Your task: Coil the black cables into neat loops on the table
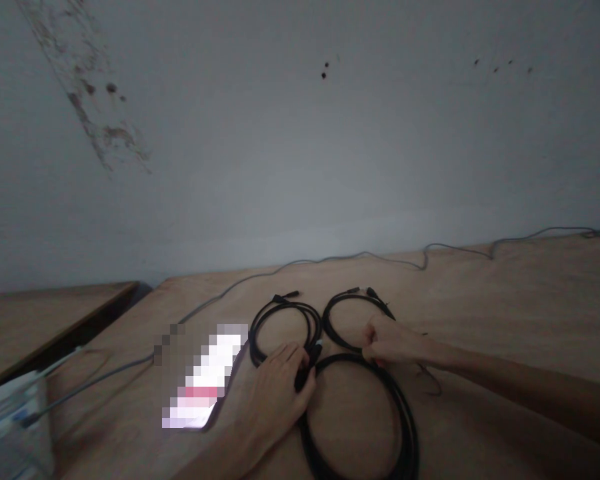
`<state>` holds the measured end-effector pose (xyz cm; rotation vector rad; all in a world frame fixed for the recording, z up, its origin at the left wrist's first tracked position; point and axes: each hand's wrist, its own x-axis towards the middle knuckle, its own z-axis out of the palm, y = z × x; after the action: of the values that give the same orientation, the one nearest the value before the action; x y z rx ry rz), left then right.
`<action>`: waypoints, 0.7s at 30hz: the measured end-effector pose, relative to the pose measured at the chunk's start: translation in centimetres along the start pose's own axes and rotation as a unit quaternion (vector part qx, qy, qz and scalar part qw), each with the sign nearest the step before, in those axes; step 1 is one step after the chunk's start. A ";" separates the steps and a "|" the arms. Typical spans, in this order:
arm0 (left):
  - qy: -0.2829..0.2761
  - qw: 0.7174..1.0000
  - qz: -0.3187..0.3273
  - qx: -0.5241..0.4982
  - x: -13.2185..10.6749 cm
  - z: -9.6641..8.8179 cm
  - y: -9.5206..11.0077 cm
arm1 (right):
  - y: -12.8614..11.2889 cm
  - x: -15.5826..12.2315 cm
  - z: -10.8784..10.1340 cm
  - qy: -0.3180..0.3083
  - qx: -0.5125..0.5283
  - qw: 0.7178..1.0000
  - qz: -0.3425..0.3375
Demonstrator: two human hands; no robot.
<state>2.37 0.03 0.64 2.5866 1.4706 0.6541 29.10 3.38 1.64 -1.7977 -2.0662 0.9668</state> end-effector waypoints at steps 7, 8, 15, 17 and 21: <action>0.020 1.000 0.013 -0.014 -0.2 0.6 -0.6 | 0.5 -1.1 -1.6 0.052 -0.123 0.985 -0.107; 0.020 1.000 0.014 -0.014 -0.1 0.6 -0.6 | 0.6 -1.2 -1.8 0.079 -0.169 0.972 -0.140; 0.022 0.999 0.019 -0.015 -0.1 0.6 -0.7 | 2.1 -2.0 -3.0 0.049 -0.313 0.851 -0.418; 0.020 1.000 0.018 -0.017 -0.2 0.5 -0.7 | 2.7 -2.1 -3.2 0.044 -0.350 0.803 -0.480; 0.013 1.000 0.017 -0.020 -0.2 0.3 -0.5 | 3.1 -2.1 -3.6 0.051 -0.396 0.738 -0.543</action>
<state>2.03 0.18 0.19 2.5877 1.4076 0.7169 34.12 2.61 2.95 -0.4045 -2.9686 -0.3986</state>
